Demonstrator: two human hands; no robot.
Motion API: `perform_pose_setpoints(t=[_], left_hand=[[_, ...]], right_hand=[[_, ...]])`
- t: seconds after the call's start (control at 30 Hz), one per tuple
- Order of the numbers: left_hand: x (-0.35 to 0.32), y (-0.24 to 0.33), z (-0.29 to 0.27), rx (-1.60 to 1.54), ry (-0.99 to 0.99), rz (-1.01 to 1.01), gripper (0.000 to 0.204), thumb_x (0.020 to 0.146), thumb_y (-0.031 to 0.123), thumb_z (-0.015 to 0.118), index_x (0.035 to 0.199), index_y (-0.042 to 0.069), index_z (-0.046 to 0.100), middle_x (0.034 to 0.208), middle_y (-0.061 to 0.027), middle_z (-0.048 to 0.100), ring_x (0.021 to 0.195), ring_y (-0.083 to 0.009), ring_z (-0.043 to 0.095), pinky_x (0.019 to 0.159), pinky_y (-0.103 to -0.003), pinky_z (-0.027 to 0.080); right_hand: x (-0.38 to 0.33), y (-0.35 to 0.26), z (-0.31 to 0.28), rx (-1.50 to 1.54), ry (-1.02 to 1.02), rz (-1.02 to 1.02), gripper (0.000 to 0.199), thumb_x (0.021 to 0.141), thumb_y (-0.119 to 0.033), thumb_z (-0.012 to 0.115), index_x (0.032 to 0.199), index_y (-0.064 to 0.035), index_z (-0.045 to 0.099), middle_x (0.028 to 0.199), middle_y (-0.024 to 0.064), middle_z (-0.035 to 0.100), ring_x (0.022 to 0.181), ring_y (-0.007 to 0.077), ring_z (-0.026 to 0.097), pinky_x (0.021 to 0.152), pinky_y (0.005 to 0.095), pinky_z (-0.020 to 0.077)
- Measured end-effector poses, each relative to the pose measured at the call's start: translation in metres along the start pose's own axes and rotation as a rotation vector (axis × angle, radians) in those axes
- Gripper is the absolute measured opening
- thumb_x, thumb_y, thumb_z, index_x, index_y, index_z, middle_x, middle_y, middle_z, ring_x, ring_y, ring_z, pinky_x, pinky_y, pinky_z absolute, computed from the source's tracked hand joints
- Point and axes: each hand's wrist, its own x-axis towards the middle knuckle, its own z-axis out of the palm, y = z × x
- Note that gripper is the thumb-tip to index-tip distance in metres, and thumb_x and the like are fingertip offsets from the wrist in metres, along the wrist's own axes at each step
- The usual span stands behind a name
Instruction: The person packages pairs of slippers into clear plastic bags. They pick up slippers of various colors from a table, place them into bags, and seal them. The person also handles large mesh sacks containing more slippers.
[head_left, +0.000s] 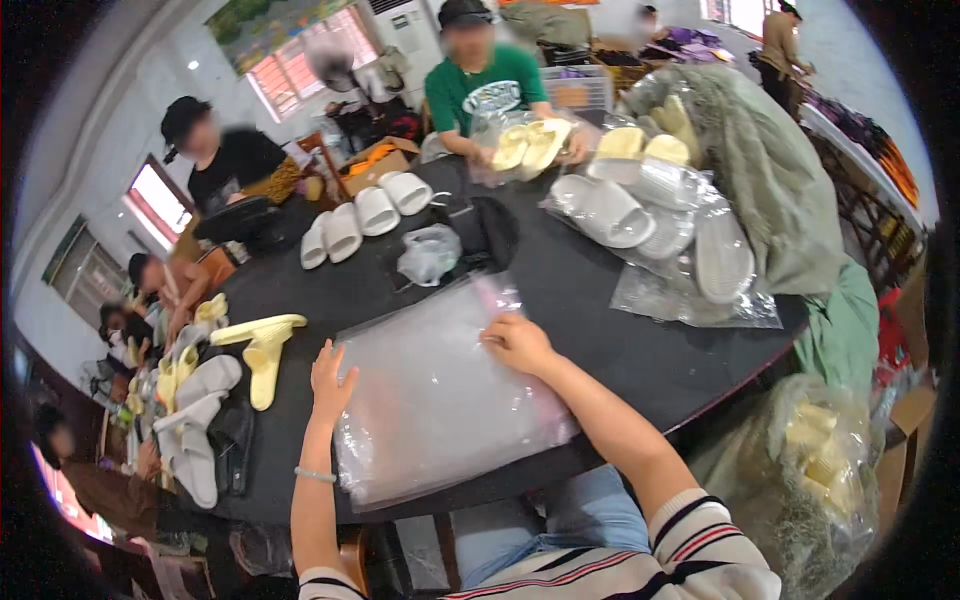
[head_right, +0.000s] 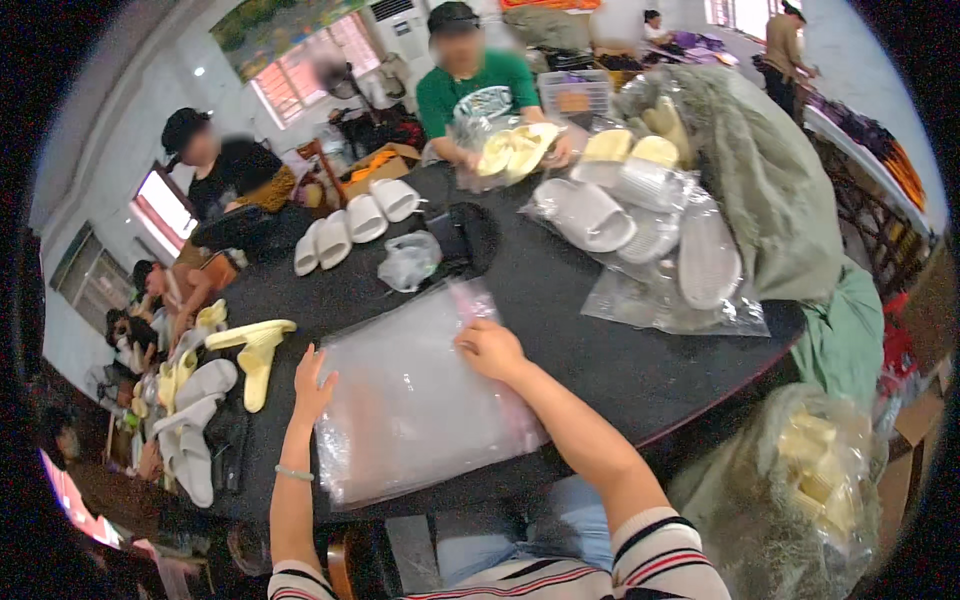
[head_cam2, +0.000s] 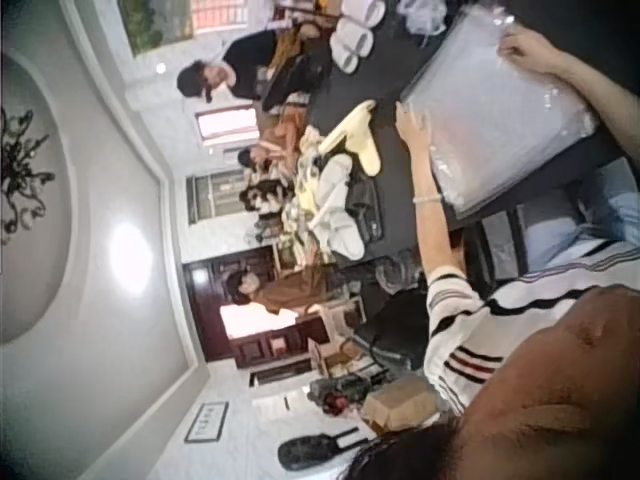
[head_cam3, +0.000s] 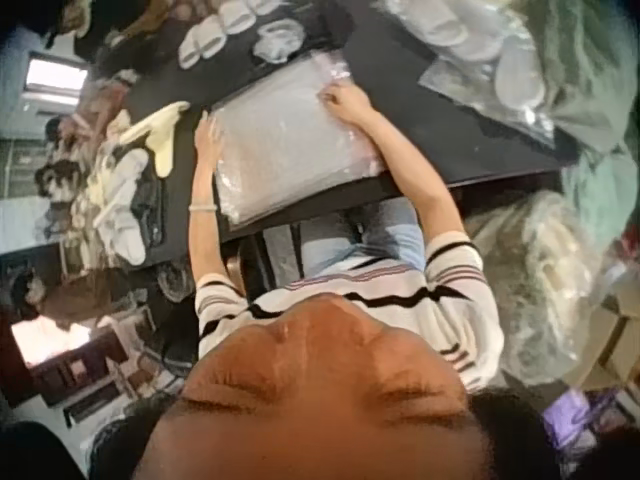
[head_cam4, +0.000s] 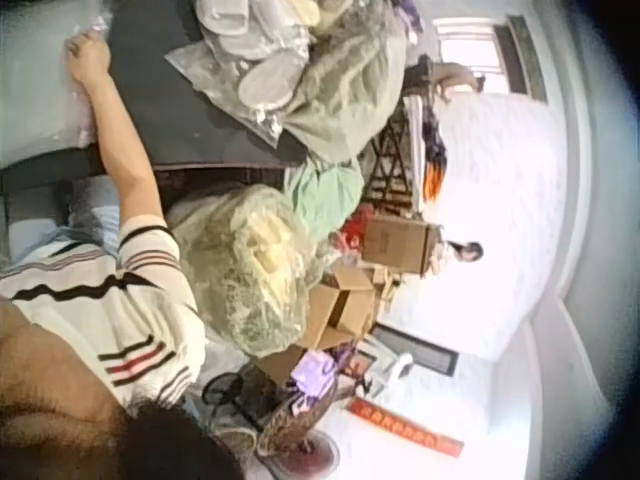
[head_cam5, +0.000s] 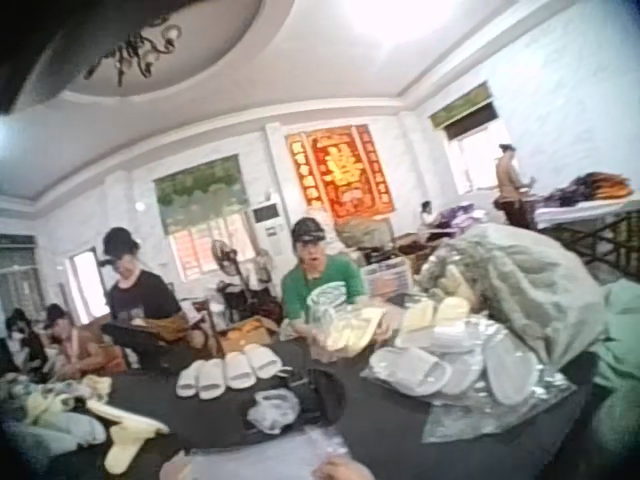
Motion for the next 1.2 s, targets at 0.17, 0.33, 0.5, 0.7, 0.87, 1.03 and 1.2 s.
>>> perform_pose_setpoints(t=[0.17,0.33,0.5,0.7,0.87,1.03,1.2], left_hand=[[-0.003,0.075,0.023,0.2,-0.247,-0.04,0.058,0.094,0.045,0.047,0.141,0.011,0.042,0.147,-0.02,0.036,0.134,-0.0398,0.035,0.109,-0.06,0.021],[-0.029,0.072,0.054,0.245,-0.128,-0.163,0.061,0.095,0.047,0.043,0.143,0.011,0.04,0.149,-0.0184,0.035,0.138,-0.0368,0.03,0.11,-0.061,0.017],[-0.029,0.08,0.05,0.188,-0.125,-0.192,0.06,0.094,0.047,0.045,0.142,0.011,0.043,0.148,-0.0179,0.036,0.138,-0.0355,0.031,0.111,-0.06,0.014],[-0.03,0.085,0.051,0.11,-0.081,-0.198,0.057,0.093,0.045,0.049,0.138,0.01,0.047,0.147,-0.0161,0.039,0.137,-0.0341,0.032,0.112,-0.058,0.015],[-0.031,0.083,0.049,0.094,-0.068,-0.203,0.056,0.092,0.043,0.051,0.137,0.01,0.049,0.145,-0.0151,0.042,0.136,-0.0331,0.034,0.112,-0.057,0.016],[-0.035,0.071,0.048,0.116,-0.053,-0.215,0.054,0.091,0.042,0.053,0.135,0.01,0.051,0.144,-0.015,0.043,0.136,-0.0322,0.036,0.112,-0.055,0.017],[-0.027,0.076,0.053,0.059,-0.046,-0.187,0.055,0.091,0.042,0.055,0.135,0.01,0.052,0.145,-0.0148,0.042,0.137,-0.0308,0.035,0.113,-0.054,0.016]], right_hand=[[-0.002,0.007,0.002,-0.034,0.035,-0.075,0.014,0.082,-0.019,0.065,0.093,-0.0117,0.071,0.093,0.0066,0.064,0.089,0.0277,0.062,0.077,0.0388,0.0506],[-0.003,-0.004,-0.009,0.063,-0.096,-0.012,0.024,0.079,-0.014,0.062,0.103,-0.0131,0.068,0.105,0.0093,0.063,0.1,0.0298,0.061,0.087,0.0398,0.0492],[0.017,0.008,-0.047,0.452,0.592,0.142,0.06,0.077,-0.004,0.064,0.134,-0.0065,0.047,0.13,0.0183,0.048,0.111,0.0303,0.055,0.091,0.0387,0.0478],[0.037,0.105,-0.109,0.857,1.029,0.577,0.083,0.076,-0.007,0.069,0.149,-0.0161,0.03,0.15,0.0162,0.029,0.129,0.0306,0.04,0.104,0.038,0.0358],[0.063,0.126,-0.127,1.098,1.144,0.696,0.084,0.079,-0.013,0.068,0.151,-0.0187,0.025,0.152,0.0177,0.026,0.138,0.0305,0.028,0.109,0.0391,0.026],[0.043,0.108,-0.114,1.143,0.83,0.668,0.09,0.08,-0.006,0.067,0.153,-0.0231,0.016,0.147,0.0162,0.033,0.136,0.026,0.03,0.11,0.0395,0.0231],[0.041,0.119,-0.124,1.036,0.84,0.489,0.09,0.082,-0.025,0.072,0.153,-0.0171,0.017,0.151,0.0153,0.024,0.14,0.0274,0.023,0.112,0.0369,0.0225]])
